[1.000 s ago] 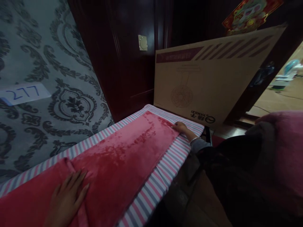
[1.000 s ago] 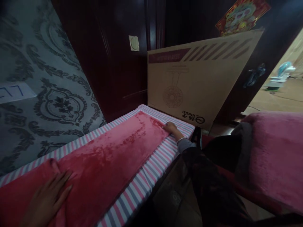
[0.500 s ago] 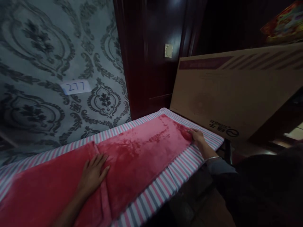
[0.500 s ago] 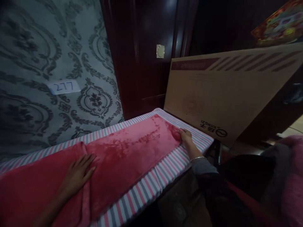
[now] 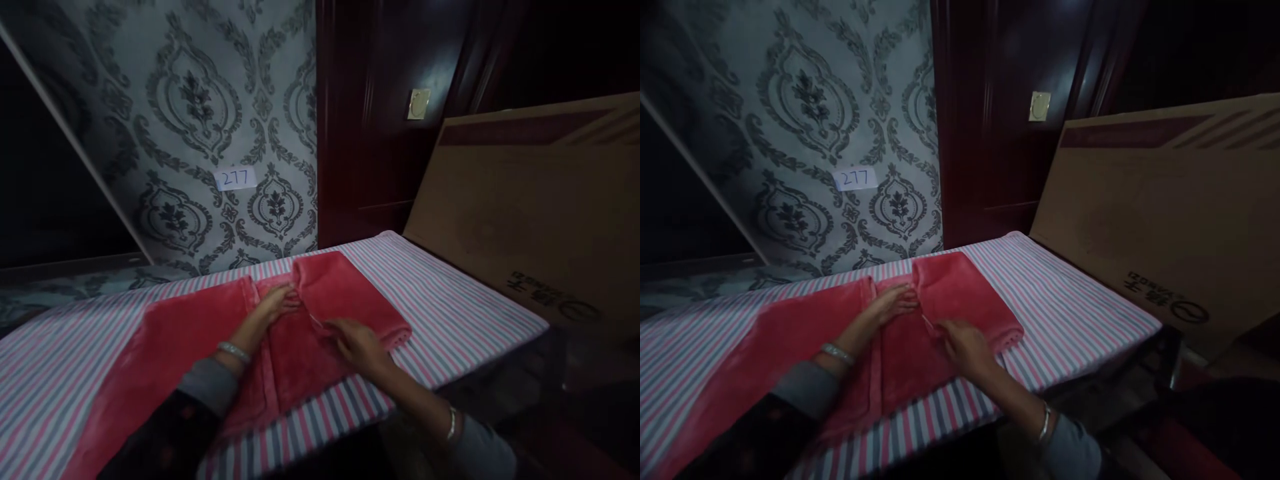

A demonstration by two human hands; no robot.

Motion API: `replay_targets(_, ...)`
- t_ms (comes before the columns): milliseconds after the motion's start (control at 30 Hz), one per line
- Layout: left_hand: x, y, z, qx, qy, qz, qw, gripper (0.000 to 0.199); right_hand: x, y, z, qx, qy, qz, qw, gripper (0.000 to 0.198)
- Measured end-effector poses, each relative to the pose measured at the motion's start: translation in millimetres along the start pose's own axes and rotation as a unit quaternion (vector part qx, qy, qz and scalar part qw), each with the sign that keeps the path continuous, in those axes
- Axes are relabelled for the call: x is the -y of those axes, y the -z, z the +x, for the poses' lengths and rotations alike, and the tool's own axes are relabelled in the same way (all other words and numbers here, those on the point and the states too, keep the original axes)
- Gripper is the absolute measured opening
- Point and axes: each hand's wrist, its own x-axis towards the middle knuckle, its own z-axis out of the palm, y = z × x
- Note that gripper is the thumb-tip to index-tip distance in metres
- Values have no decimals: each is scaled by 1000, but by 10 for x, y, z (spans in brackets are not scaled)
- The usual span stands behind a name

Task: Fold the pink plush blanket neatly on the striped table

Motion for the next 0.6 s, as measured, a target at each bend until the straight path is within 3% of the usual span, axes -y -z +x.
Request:
replay_targets(233,131,-311,310,-65,-37,-14,997,76,-139,-318,-359,-69,-11,25,997,69)
replay_targets(433,30,-579,496,-128,-142,3,982,79,-48,-251,-306,-100,55,-23,993,65)
replay_targets(500,-21,-549,522,-152,-173,18,973,77,62,-224,-248,-106,82,-36,990,69)
replay_targets(600,-26,-364,504,-188,-182,46,964,77,210,-309,-220,-58,87,-52,993,69)
